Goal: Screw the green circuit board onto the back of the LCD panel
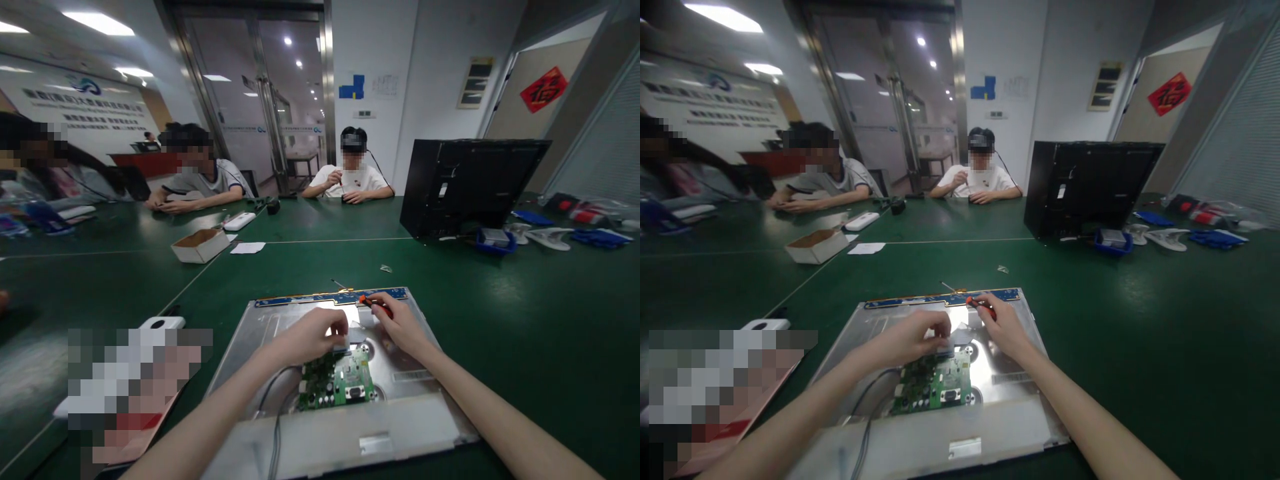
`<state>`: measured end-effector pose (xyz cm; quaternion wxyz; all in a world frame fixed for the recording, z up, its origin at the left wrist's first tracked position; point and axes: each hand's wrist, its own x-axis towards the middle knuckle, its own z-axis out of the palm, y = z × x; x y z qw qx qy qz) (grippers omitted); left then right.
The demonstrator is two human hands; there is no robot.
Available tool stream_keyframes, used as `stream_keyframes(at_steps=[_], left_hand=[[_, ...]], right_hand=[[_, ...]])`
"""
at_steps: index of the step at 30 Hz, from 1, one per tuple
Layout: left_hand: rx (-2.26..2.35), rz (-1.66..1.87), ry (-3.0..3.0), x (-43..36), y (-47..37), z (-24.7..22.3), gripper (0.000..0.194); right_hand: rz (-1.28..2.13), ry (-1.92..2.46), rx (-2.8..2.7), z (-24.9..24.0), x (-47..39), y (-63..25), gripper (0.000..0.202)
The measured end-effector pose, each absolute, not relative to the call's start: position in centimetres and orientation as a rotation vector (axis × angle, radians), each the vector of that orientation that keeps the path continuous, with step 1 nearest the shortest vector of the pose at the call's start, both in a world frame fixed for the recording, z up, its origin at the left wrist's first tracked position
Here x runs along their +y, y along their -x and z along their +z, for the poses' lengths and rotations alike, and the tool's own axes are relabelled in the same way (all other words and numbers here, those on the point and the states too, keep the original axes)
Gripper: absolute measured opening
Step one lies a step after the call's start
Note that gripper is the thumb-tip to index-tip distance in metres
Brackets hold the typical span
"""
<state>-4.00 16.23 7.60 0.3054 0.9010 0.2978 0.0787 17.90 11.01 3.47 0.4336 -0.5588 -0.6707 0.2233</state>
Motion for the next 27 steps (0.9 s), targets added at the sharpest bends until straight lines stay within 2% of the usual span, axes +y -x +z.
stream_keyframes(at_steps=[6,18,27], left_hand=[[0.578,0.108,-2.414,16.4,0.7,7.1,0.007],[0.549,0.196,-2.302,16.8,0.7,5.0,0.002],[0.507,0.22,-2.2,17.7,0.9,3.8,0.006]], right_hand=[[0.544,1.393,-1.67,3.2,11.3,-18.0,0.025],[0.565,1.407,-1.698,2.6,11.4,-17.8,0.023],[0.561,1.396,-1.726,2.3,11.4,-17.7,0.023]])
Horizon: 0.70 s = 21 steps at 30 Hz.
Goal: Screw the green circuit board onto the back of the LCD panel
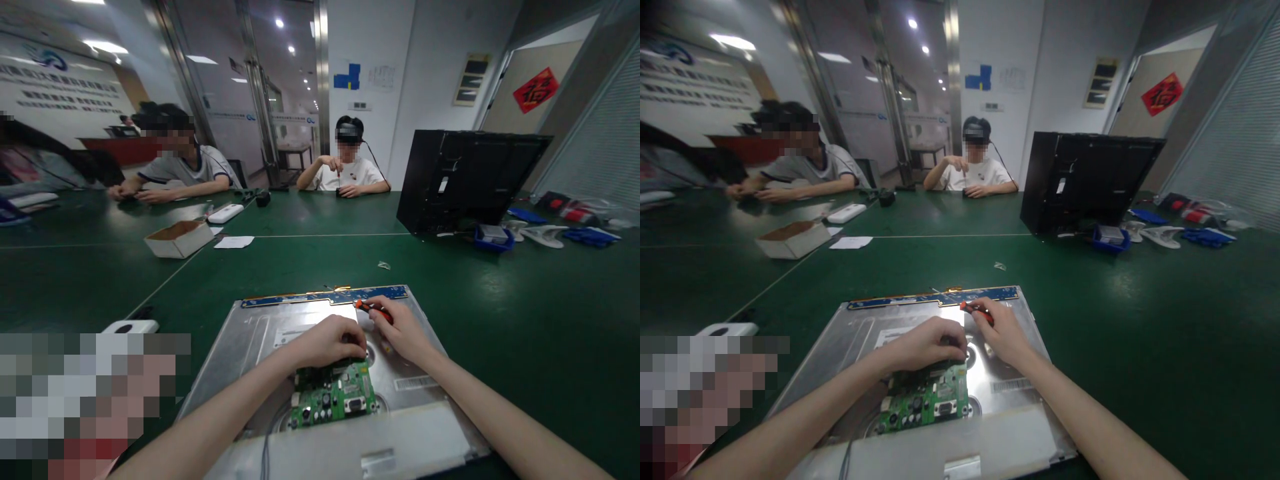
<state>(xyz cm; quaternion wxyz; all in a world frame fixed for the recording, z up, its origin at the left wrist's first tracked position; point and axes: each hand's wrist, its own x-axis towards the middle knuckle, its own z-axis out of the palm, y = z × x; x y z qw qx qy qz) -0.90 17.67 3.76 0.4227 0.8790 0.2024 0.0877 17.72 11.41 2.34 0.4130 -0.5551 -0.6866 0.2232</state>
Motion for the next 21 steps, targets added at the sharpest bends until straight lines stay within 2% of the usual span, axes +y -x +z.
stream_keyframes(at_steps=[11,18,21], left_hand=[[0.519,0.227,-2.194,17.4,0.9,3.7,0.006],[0.541,0.265,-2.184,17.3,0.9,3.6,0.006],[0.537,0.272,-2.19,17.3,0.9,3.7,0.005]], right_hand=[[0.621,1.345,-1.692,2.4,11.4,-17.6,0.021],[0.755,1.359,-1.433,1.7,12.1,-18.1,0.018],[0.797,1.342,-1.292,1.7,12.5,-18.6,0.024]])
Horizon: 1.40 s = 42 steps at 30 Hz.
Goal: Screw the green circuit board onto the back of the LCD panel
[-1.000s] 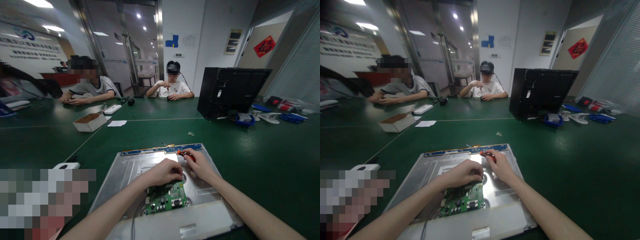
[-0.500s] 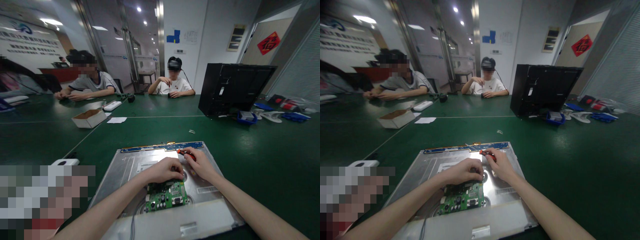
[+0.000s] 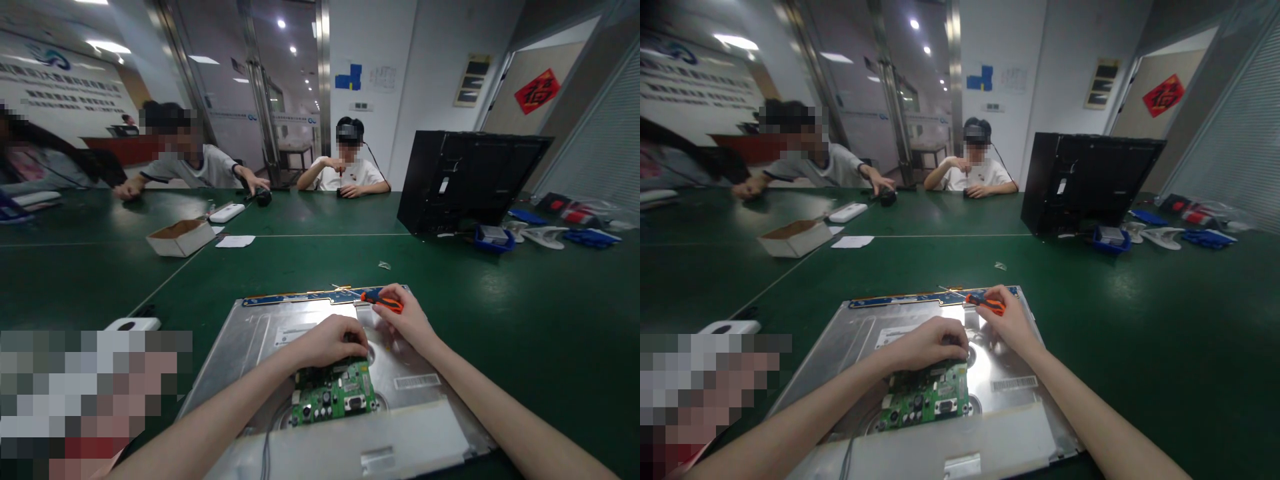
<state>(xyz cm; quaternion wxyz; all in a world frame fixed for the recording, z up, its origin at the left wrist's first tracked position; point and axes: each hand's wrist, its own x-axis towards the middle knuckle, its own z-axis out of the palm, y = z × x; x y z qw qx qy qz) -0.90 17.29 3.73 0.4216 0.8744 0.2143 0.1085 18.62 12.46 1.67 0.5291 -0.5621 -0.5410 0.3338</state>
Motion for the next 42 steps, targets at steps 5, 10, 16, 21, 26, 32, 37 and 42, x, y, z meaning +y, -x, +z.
stream_keyframes(at_steps=[5,10,16,21,26,32,37,42], left_hand=[[0.522,0.263,-2.211,17.3,1.0,3.9,0.008],[0.491,0.248,-2.21,17.5,1.2,3.9,0.006],[0.504,0.234,-2.198,17.7,1.2,3.7,0.007],[0.495,0.253,-2.173,17.8,1.0,3.6,0.004],[0.485,0.266,-2.146,17.8,1.0,3.6,0.004],[0.461,0.282,-2.149,17.8,1.1,3.5,0.006],[0.433,0.289,-2.132,17.9,1.0,3.4,0.009],[0.456,0.266,-2.15,18.0,1.1,3.6,0.01]], right_hand=[[0.853,1.255,-1.087,2.5,12.8,-19.7,0.036],[0.901,1.156,-0.92,3.3,13.1,-20.6,0.043],[0.981,1.082,-0.794,3.5,13.1,-20.7,0.042],[1.047,1.053,-0.736,3.5,12.8,-20.4,0.04],[1.073,1.033,-0.692,3.9,12.6,-20.1,0.04],[1.083,1.017,-0.658,4.2,12.3,-19.1,0.04],[1.046,1.006,-0.657,4.5,12.0,-18.6,0.046],[0.965,1.005,-0.711,4.9,11.6,-18.3,0.048]])
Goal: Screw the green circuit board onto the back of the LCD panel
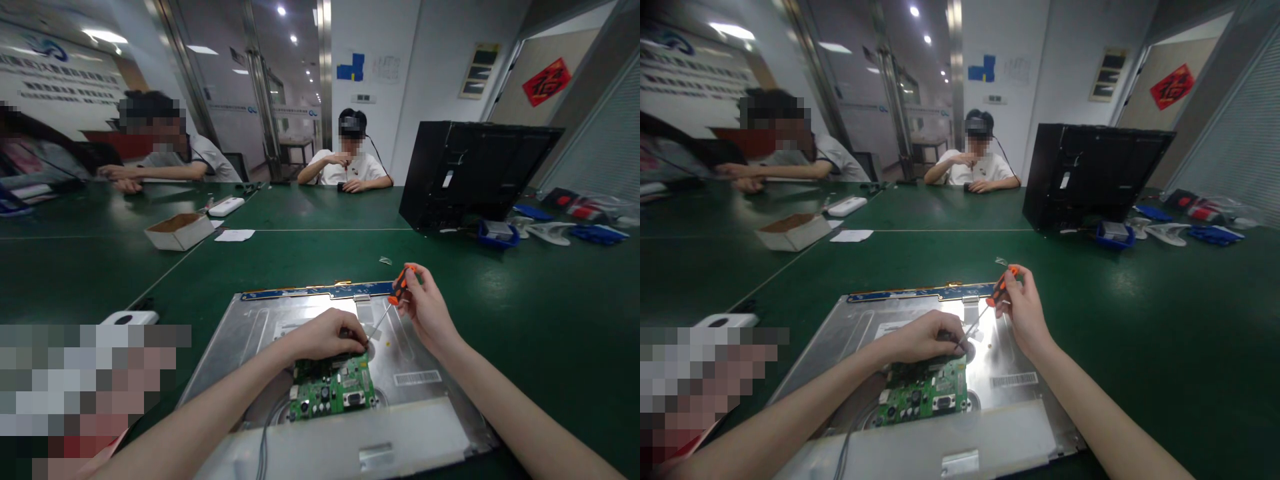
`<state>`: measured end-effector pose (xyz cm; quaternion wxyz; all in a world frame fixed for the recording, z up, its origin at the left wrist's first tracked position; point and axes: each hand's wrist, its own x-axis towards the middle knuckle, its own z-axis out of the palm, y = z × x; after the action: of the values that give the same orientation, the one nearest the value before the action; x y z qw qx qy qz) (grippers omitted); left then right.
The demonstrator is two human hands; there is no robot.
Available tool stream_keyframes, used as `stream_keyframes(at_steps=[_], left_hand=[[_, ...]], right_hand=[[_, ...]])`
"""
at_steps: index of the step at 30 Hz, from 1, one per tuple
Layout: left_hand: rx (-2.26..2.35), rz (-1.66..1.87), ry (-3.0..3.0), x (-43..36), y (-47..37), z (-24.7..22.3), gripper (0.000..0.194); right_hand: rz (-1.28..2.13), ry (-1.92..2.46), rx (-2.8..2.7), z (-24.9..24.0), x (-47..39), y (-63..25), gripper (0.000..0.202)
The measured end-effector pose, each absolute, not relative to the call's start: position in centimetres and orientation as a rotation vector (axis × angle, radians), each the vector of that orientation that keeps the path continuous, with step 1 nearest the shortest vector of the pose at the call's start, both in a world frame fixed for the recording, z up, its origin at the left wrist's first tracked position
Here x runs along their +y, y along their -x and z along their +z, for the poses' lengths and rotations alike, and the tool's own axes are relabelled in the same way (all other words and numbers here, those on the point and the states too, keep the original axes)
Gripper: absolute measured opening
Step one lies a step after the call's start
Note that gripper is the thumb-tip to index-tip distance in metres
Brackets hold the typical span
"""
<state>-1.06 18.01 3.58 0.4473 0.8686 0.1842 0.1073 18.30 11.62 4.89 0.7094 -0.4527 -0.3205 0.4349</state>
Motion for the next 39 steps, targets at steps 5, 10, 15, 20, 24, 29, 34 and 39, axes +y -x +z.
stream_keyframes(at_steps=[5,10,15,20,24,29,34,39], left_hand=[[0.465,0.241,-2.127,18.1,1.2,3.4,0.011],[0.474,0.245,-2.132,18.2,1.2,3.0,0.009],[0.444,0.245,-2.135,18.3,1.2,3.0,0.01],[0.444,0.243,-2.135,18.4,1.3,2.8,0.011],[0.452,0.252,-2.104,18.3,1.3,2.7,0.011],[0.463,0.256,-2.106,18.3,1.3,2.8,0.011],[0.467,0.248,-2.116,18.3,1.3,2.9,0.011],[0.474,0.238,-2.086,18.2,1.3,3.1,0.011]], right_hand=[[0.897,0.995,-0.807,5.0,11.2,-17.9,0.052],[0.772,1.018,-1.031,4.7,10.3,-17.5,0.058],[0.274,1.091,-1.474,4.1,9.1,-17.0,0.064],[-0.061,1.023,-1.717,4.1,8.7,-16.6,0.066],[-0.033,1.036,-1.714,4.2,8.7,-16.6,0.068],[-0.08,1.043,-1.754,4.3,8.7,-16.7,0.069],[-0.089,1.053,-1.76,4.3,8.6,-16.7,0.07],[-0.08,1.056,-1.774,4.4,8.6,-16.5,0.069]])
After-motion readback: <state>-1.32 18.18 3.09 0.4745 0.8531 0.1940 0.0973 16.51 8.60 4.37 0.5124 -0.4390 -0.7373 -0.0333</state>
